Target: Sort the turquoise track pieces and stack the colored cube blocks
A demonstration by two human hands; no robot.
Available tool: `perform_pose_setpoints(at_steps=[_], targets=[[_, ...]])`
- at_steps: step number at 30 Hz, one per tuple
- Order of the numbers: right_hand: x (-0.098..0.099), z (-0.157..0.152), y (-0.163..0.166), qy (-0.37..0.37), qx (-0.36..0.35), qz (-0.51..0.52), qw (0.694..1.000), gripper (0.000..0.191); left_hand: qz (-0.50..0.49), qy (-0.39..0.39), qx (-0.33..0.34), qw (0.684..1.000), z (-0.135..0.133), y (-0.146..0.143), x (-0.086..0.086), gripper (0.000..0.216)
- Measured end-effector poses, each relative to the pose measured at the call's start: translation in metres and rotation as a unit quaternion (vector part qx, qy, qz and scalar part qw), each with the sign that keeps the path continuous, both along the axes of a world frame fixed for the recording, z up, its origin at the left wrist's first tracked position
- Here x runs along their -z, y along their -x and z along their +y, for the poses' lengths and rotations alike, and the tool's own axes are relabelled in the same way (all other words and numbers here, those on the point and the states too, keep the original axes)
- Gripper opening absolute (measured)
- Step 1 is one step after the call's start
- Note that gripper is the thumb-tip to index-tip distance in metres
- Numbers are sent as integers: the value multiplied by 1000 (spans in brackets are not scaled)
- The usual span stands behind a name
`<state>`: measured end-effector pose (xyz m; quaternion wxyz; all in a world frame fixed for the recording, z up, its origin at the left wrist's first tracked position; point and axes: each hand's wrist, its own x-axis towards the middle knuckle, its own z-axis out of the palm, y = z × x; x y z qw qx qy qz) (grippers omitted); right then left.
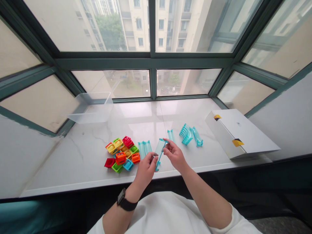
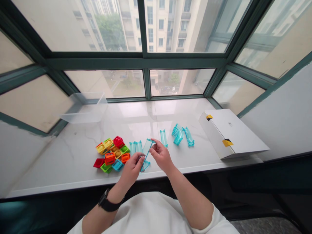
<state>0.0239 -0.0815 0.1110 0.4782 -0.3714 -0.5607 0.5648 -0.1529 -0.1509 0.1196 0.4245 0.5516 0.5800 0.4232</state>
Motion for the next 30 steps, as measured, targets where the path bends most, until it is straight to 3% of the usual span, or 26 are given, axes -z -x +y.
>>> perform_pose_setpoints(at_steps=[4, 11, 22, 26, 30], targets=[[-4, -8, 3, -29, -3, -36, 999, 52, 62, -26, -8, 998, 3, -1, -5, 33], [-8, -17, 11, -89, -5, -106, 990, 49, 55, 32, -6, 998, 8, -5, -7, 45], [-3, -32, 24, -177, 1, -129, 976, 58, 81, 30, -27, 996, 24, 3, 0, 69], [3, -34, 22, -171, 20, -188, 967, 58, 38, 54, -20, 998, 23, -1, 2, 71], [9, -29, 15, -122, 88, -223, 963, 40, 46, 62, 27, 997, 16, -11, -2, 64]])
